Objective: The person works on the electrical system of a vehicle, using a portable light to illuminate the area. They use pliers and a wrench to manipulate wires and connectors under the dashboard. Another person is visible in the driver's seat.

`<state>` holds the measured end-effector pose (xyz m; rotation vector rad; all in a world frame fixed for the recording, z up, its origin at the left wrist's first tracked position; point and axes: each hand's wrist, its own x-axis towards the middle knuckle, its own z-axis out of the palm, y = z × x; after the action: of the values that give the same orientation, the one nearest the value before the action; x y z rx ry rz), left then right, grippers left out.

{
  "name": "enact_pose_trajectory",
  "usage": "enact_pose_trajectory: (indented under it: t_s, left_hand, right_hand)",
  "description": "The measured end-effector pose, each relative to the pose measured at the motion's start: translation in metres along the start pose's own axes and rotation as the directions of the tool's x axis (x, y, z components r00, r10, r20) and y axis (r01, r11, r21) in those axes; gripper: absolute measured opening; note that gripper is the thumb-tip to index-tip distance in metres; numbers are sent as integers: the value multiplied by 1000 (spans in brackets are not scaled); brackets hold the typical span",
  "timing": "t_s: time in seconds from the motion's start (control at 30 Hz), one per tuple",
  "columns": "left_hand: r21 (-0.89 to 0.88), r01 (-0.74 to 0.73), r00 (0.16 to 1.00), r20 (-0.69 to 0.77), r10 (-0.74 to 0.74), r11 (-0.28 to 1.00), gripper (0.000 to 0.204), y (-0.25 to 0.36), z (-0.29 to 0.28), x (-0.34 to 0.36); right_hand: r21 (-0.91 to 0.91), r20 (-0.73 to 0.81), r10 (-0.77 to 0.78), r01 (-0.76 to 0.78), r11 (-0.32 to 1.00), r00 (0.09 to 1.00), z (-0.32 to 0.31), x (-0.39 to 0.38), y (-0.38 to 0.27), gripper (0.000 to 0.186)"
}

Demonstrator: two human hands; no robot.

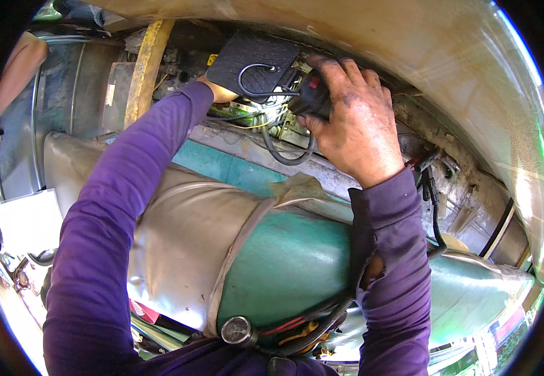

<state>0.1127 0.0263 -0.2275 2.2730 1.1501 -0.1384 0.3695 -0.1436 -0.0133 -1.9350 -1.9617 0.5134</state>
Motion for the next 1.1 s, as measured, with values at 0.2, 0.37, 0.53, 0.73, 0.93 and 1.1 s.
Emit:
enact_pose_trajectory:
  t_s: [0.2, 0.37, 0.53, 0.73, 0.93, 1.1]
  left_hand:
    - [168, -119, 987, -85, 135, 979, 55, -8, 12, 1]
    - [4, -8, 997, -81, 8, 1000, 54, 4, 3, -1]
    - [192, -100, 992, 91, 84, 976, 52, 14, -12, 1]
    - [8, 357, 934, -15, -357, 934, 52, 14, -7, -1]
    - [124, -295, 949, -74, 305, 947, 52, -3, 1, 4]
    - [-7, -38, 998, 40, 38, 999, 48, -2, -18, 7]
  right_hand:
    - [12, -1, 15, -15, 1000, 1000, 1, 1, 1, 74]
    - [11, -8, 5, -5, 1000, 1000, 2, 1, 3, 73]
    - [27, -8, 12, -12, 1000, 1000, 3, 2, 4, 73]
    - [39, -7, 3, -3, 999, 1000, 4, 3, 3, 73]
    - [32, -13, 2, -2, 999, 1000, 6, 2, 5, 72]
    - [31, -9, 16, -16, 999, 1000, 6, 2, 6, 73]
